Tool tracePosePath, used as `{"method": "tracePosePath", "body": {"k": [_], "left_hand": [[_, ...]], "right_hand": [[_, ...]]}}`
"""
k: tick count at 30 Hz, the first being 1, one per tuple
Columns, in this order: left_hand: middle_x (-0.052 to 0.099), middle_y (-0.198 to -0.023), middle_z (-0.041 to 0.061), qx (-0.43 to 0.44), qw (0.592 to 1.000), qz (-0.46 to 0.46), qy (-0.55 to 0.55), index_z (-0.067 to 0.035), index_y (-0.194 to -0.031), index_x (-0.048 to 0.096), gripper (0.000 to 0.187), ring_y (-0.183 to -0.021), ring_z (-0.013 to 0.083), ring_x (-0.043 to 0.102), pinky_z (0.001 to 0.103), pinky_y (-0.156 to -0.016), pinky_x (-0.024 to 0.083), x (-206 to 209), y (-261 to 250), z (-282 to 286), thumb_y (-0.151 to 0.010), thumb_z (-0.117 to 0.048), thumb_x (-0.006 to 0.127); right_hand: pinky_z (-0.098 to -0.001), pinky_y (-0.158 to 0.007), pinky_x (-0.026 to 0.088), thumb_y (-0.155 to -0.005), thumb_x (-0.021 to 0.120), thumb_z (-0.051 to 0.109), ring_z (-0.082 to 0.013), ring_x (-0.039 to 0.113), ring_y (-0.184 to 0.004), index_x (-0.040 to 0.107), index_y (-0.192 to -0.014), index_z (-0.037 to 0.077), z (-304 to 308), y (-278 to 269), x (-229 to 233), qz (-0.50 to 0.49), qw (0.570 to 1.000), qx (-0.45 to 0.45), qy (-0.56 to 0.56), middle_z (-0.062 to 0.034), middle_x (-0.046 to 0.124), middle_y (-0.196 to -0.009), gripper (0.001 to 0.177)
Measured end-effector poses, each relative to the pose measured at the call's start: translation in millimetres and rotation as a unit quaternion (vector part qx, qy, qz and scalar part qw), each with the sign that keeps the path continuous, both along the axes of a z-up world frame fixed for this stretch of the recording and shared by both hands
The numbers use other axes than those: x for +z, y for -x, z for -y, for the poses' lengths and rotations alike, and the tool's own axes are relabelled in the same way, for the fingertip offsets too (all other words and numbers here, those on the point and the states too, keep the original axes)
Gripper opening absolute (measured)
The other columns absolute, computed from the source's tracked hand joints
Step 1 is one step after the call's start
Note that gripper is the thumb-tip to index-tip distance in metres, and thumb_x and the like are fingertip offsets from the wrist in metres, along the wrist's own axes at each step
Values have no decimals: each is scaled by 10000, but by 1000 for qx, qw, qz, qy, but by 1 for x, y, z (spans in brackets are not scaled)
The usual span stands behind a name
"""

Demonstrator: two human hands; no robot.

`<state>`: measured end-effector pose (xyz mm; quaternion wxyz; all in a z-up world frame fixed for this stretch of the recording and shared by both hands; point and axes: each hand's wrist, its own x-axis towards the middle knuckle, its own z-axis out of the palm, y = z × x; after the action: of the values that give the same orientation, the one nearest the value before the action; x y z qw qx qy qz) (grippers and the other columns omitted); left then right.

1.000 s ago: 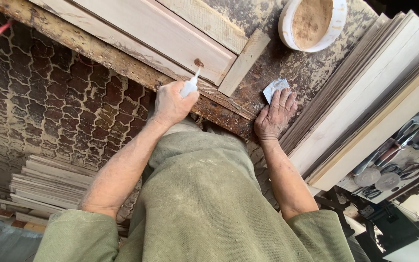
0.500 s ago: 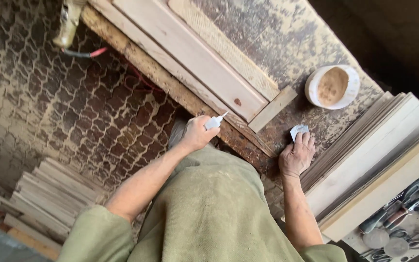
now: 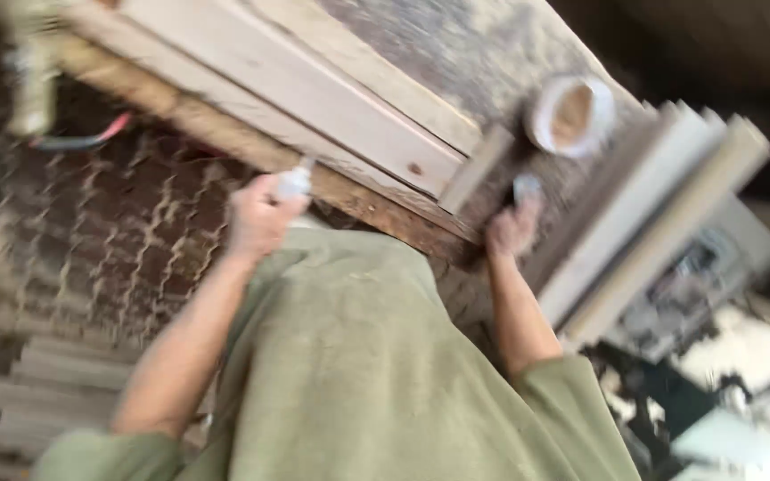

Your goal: Sanding wood planks and applying filler/glue to surface imperfections.

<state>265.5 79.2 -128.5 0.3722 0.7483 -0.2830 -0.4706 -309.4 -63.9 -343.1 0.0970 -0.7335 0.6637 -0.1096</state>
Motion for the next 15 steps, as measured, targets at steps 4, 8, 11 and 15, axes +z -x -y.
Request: {"method": "tracePosePath", "body": {"k": [4,8,11,15], "left_hand": [[656,-795,-9,-51,998,2,-26,-103,-1071,761,258,-658,104,605,300,-518,504,9,-60,20,-932,-322,769],[656,-875,-72,-111,990,24,86,-110,-1088,710,332,-779,44,628,256,-640,540,17,-107,49,-986,-420,775],[656,-875,-51,-151,984,32,88,-110,-1112,729,342,-786,50,611,266,-646,516,15,-127,74,-1008,-432,779],[663,-859,2,-192,980,42,21,-90,-1133,758,309,-765,67,600,278,-632,515,27,-138,96,-1013,-370,815]], "right_hand": [[-381,-1039,561,-1093,533,163,-337,636,-1291,608,-1453,135,-16,-130,118,-173,980,-20,95,-121,655,-1431,369],[-436,-1204,468,-1074,440,46,-333,555,-1429,604,-1398,125,-43,-234,134,78,985,-150,22,-146,594,-1466,371],[-523,-1255,405,-1068,534,78,-358,525,-1444,560,-1422,110,-60,-335,117,47,998,-9,48,-167,604,-1445,356],[-467,-1323,335,-897,573,-139,-283,417,-1529,511,-1515,226,-83,-466,115,129,954,261,-70,-69,512,-1584,720]]}}
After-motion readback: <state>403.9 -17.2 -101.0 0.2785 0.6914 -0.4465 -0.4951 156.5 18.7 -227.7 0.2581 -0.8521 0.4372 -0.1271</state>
